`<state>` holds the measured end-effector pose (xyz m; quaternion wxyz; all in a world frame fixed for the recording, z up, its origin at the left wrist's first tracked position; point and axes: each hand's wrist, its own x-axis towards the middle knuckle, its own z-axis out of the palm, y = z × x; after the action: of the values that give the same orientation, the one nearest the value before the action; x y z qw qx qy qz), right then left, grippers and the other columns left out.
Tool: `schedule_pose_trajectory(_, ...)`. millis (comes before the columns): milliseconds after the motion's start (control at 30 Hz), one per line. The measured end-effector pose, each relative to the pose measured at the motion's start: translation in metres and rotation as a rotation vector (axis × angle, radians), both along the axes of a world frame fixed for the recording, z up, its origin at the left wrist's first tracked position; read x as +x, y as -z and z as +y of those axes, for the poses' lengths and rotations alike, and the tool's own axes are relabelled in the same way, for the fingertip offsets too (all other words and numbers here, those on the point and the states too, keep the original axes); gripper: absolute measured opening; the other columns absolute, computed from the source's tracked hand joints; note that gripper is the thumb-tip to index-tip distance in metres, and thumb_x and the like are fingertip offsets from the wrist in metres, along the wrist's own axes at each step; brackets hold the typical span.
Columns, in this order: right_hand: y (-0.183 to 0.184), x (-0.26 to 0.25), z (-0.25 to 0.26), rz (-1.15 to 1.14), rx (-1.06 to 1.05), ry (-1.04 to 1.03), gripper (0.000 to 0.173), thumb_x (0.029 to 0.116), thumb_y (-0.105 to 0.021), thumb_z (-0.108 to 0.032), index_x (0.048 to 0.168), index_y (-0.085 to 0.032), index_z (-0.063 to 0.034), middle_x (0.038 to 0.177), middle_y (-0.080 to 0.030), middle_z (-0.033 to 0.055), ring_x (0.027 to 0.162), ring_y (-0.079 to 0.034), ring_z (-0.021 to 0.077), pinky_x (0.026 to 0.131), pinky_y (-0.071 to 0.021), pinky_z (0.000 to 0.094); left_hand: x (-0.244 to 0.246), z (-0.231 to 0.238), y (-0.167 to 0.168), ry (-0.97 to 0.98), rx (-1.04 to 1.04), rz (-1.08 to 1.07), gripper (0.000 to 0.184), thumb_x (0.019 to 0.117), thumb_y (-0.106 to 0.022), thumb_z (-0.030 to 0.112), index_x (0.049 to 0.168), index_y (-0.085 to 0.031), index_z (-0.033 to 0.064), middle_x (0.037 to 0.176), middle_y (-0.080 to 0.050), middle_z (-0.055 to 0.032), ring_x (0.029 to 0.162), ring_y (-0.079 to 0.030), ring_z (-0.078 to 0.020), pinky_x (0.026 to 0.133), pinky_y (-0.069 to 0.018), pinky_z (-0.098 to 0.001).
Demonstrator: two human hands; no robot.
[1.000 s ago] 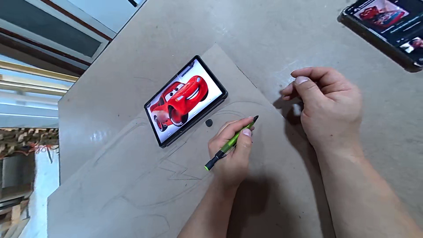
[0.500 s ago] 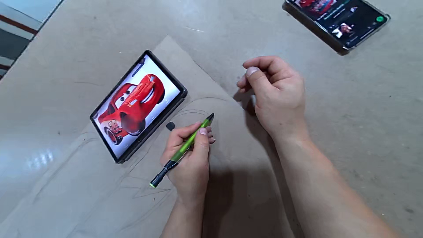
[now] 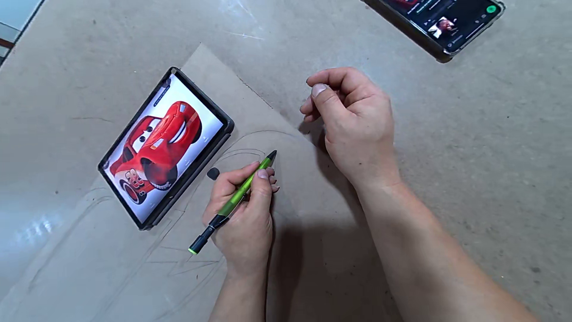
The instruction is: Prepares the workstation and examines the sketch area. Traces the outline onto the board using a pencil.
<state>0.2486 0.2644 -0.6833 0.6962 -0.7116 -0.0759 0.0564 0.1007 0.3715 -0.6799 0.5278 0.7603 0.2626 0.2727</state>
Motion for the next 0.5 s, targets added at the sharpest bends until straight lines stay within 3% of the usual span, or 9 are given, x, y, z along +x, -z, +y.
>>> schedule_pose_trajectory(500, -0.0014, 0.0002, -0.0002, 0.014, 0.0, 0.004, 0.016, 0.1048, -0.056, -0.011, 0.111, -0.07, -0.0069, 0.081, -0.073, -0.0005, 0.072, -0.072, 0.0104, 0.065, -0.0629, 0.0265, -0.0021, 0.002, 0.0005, 0.098, 0.009, 0.002, 0.012, 0.0968, -0.068, 0.006, 0.108, -0.069, 0.0018, 0.092, -0.076, -0.0102, 0.075, -0.075, -0.0204, 0.065, -0.0653, -0.0319)
